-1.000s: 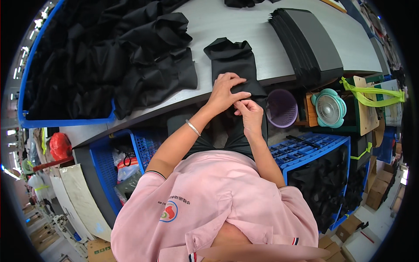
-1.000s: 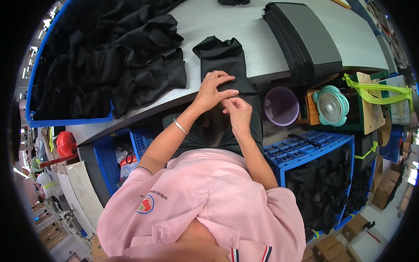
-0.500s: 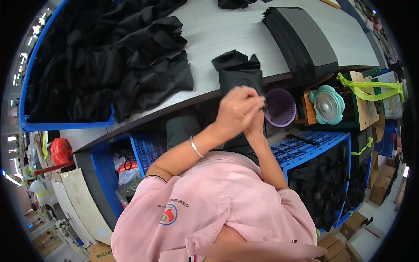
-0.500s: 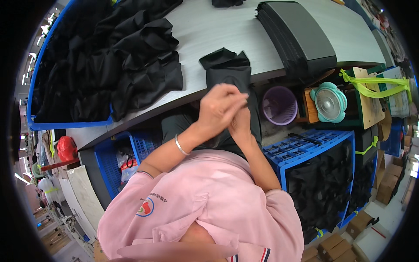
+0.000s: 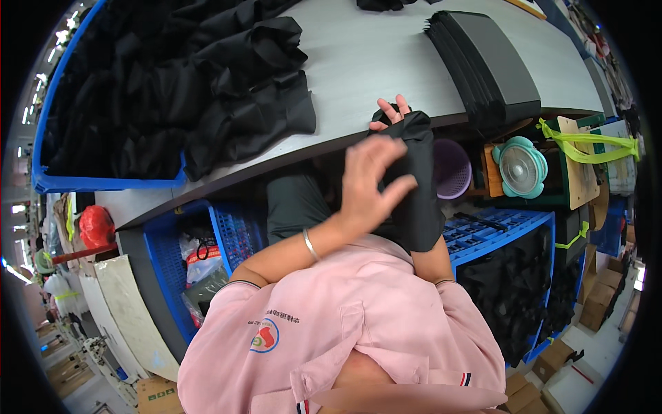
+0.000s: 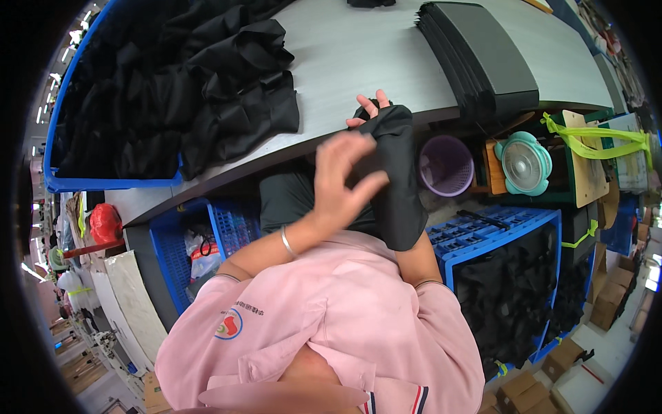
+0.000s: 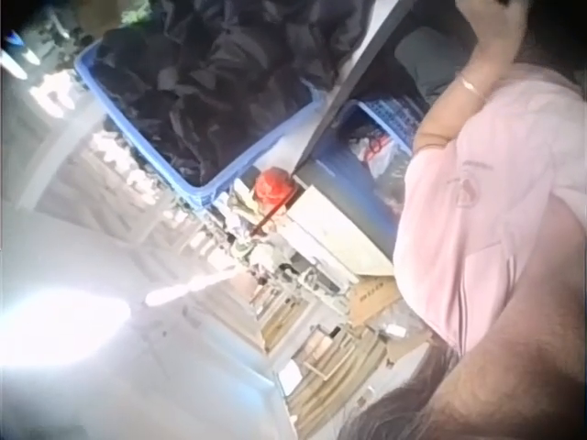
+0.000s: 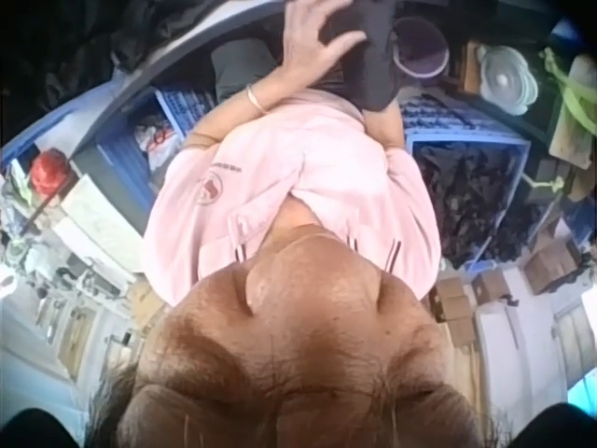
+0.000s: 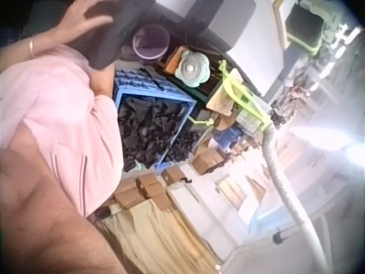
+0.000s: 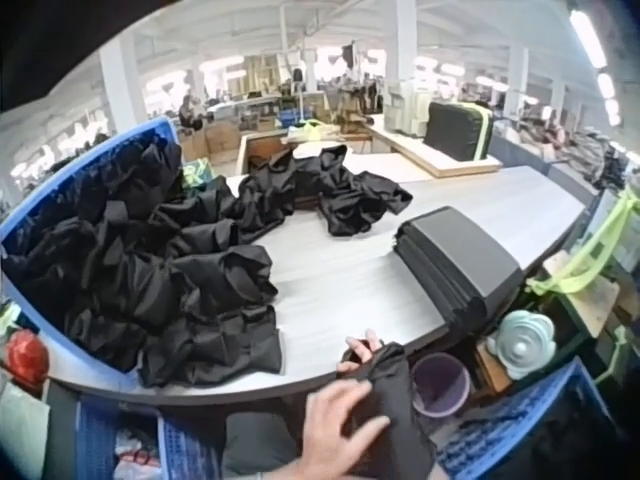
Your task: Folding and stacking black fabric components at a production workstation.
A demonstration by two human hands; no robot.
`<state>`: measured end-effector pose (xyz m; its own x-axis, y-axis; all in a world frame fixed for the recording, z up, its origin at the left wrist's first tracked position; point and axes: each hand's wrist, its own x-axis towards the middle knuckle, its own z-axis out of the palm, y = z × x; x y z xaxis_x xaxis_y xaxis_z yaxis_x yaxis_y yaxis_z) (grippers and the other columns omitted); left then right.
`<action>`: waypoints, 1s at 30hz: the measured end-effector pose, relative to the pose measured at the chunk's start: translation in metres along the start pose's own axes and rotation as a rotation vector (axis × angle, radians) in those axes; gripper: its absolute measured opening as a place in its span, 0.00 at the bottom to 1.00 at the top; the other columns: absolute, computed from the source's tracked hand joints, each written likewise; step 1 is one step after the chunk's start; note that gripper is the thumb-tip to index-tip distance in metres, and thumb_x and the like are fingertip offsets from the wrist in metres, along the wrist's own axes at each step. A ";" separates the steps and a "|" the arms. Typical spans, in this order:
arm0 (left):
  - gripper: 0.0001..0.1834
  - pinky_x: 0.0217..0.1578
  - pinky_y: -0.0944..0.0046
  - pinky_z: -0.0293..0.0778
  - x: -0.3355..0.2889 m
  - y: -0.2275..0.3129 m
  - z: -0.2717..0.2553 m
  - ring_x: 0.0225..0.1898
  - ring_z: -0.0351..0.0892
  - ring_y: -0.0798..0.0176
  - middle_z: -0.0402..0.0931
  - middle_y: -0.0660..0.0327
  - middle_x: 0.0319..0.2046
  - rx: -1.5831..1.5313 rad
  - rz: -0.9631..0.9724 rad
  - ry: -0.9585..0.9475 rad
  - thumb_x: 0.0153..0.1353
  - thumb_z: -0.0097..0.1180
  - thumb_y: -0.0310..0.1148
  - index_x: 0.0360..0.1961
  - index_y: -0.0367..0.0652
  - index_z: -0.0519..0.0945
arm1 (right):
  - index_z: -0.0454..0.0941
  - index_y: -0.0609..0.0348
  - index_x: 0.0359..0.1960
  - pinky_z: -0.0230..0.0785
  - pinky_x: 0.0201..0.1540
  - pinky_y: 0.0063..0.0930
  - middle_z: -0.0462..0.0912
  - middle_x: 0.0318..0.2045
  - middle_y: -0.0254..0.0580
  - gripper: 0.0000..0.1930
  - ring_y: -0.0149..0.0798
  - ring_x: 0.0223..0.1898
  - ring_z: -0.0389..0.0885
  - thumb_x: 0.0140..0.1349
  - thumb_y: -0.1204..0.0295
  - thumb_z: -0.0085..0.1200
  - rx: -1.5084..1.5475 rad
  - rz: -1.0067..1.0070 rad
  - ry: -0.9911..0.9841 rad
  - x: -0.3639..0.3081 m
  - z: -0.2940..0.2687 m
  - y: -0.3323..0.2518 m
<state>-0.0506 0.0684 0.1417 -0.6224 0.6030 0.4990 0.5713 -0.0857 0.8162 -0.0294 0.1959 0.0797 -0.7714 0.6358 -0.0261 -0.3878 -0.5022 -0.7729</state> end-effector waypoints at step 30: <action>0.06 0.38 0.73 0.73 0.000 -0.040 0.024 0.34 0.78 0.73 0.80 0.62 0.31 -0.336 -0.258 -0.213 0.66 0.53 0.21 0.41 0.37 0.81 | 0.74 0.62 0.55 0.66 0.61 0.32 0.77 0.55 0.42 0.14 0.34 0.57 0.74 0.71 0.74 0.48 -0.759 -0.170 0.213 0.009 -0.022 -0.022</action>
<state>-0.0606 0.0907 0.1017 -0.5779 0.7843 0.2256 0.1863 -0.1423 0.9721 -0.0164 0.2252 0.0821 -0.5898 0.8045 0.0697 0.0165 0.0983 -0.9950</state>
